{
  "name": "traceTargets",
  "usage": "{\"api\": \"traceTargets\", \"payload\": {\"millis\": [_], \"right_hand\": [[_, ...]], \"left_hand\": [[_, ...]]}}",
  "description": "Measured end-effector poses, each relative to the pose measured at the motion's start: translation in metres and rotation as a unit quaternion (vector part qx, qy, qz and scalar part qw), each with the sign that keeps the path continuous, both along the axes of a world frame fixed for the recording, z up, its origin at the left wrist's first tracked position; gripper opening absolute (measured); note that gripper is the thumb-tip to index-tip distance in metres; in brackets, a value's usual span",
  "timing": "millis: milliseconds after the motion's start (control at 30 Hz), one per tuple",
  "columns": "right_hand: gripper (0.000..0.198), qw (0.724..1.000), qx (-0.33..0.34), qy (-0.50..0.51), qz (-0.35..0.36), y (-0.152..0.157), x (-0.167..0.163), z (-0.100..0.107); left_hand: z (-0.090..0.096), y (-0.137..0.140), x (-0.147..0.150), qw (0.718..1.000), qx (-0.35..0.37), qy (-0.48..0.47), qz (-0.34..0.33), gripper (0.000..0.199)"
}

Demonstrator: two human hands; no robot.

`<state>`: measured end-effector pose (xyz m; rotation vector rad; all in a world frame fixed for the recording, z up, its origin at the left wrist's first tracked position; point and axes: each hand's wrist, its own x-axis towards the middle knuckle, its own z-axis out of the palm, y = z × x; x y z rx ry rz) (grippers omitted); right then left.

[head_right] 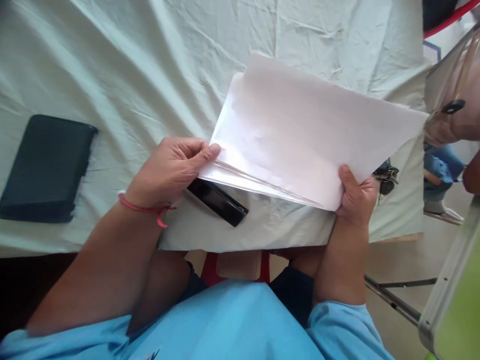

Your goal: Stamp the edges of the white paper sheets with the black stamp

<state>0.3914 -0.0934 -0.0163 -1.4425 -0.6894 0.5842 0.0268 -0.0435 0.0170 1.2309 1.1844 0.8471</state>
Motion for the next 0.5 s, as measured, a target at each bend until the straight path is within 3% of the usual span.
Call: {"api": "traceTargets", "payload": {"millis": [100,333,500], "right_hand": [[0.051,1.0,0.016,0.017,-0.003,0.0,0.0035,-0.0009],[0.052,0.999,0.027,0.036,-0.003,0.0005,0.0054,-0.0016],[0.049,0.998,0.049,0.045,-0.021,0.0023,0.008,-0.002]], "left_hand": [[-0.0001,0.0014,0.0004,1.0,0.007,-0.004,-0.026,0.038],[0.0001,0.0018,0.0033,1.0,0.001,0.005,0.004,0.066],[0.0022,0.0041,0.0053,0.997,-0.027,-0.05,-0.047,0.054]]}}
